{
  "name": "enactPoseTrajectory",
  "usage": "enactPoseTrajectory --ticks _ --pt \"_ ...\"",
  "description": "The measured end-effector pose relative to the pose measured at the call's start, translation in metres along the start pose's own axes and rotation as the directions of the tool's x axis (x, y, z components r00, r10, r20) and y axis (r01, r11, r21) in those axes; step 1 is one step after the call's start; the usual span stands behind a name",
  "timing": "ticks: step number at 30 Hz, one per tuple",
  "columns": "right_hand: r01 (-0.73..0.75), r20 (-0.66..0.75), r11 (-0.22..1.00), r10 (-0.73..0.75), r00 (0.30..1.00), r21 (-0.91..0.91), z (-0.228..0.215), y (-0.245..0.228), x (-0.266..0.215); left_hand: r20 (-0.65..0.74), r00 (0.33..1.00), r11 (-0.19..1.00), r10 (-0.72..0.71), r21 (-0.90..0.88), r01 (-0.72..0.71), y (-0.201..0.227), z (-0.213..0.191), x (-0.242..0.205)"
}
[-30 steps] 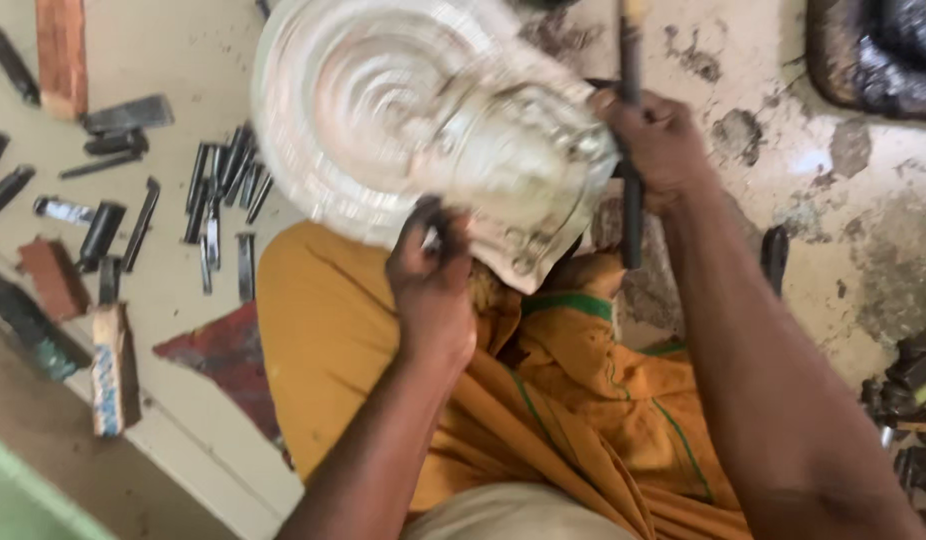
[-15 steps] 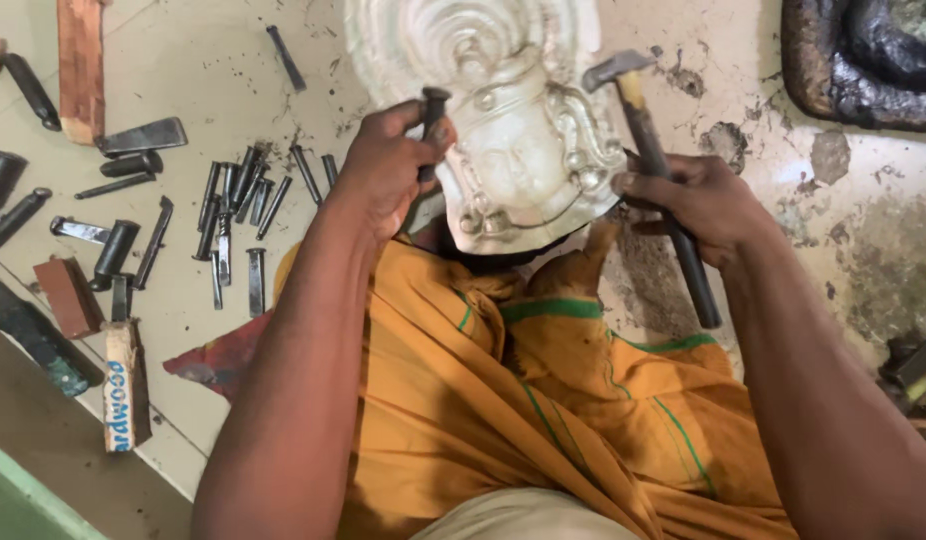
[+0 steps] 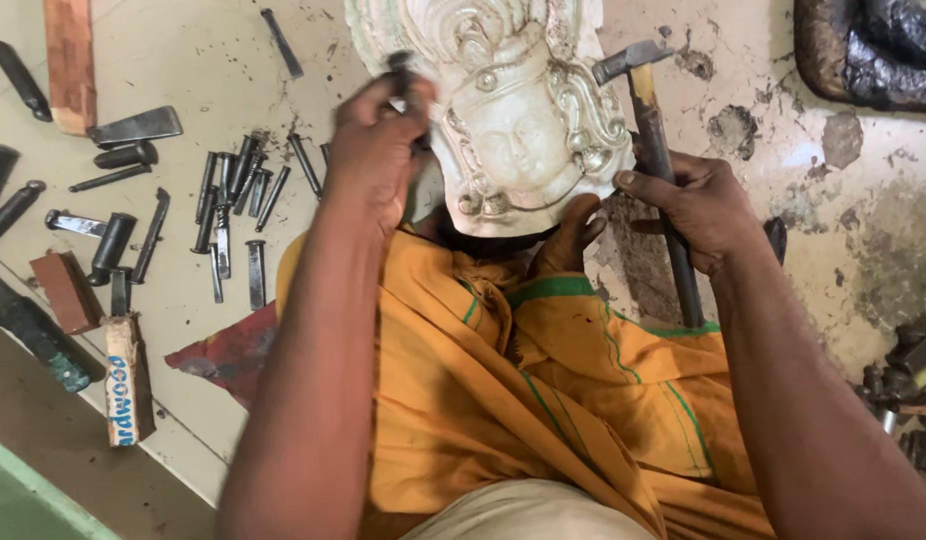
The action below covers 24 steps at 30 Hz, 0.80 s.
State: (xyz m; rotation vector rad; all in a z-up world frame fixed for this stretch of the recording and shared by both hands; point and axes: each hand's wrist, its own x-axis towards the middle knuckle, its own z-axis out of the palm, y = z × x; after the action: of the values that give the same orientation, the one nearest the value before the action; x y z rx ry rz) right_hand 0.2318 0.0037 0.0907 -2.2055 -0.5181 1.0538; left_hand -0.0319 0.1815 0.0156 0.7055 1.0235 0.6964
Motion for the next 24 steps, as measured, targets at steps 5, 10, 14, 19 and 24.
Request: enactPoseTrajectory --ticks 5,10,14,19,24 --pt "0.073 0.029 0.996 -0.075 0.997 0.043 -0.007 0.014 0.012 -0.317 0.848 0.896 0.425 0.013 -0.444 -0.029 0.013 -0.052" --pt "0.172 -0.097 0.958 -0.199 0.975 -0.231 0.003 -0.011 -0.013 -0.14 0.894 0.9 0.425 -0.037 -0.434 -0.066 0.076 -0.075" --pt "-0.008 -0.259 0.903 -0.115 0.959 -0.43 -0.011 -0.052 -0.071 -0.095 0.906 0.893 0.412 -0.152 -0.423 -0.087 0.108 -0.073" --pt "0.307 -0.084 0.78 -0.415 0.906 -0.546 -0.039 -0.053 -0.127 -0.177 0.837 0.845 0.518 -0.051 -0.533 -0.105 0.118 -0.071" --pt "0.45 0.315 0.095 -0.589 0.744 -0.888 -0.049 -0.049 -0.142 -0.131 0.86 0.842 0.494 -0.174 -0.511 -0.118 0.134 -0.064"
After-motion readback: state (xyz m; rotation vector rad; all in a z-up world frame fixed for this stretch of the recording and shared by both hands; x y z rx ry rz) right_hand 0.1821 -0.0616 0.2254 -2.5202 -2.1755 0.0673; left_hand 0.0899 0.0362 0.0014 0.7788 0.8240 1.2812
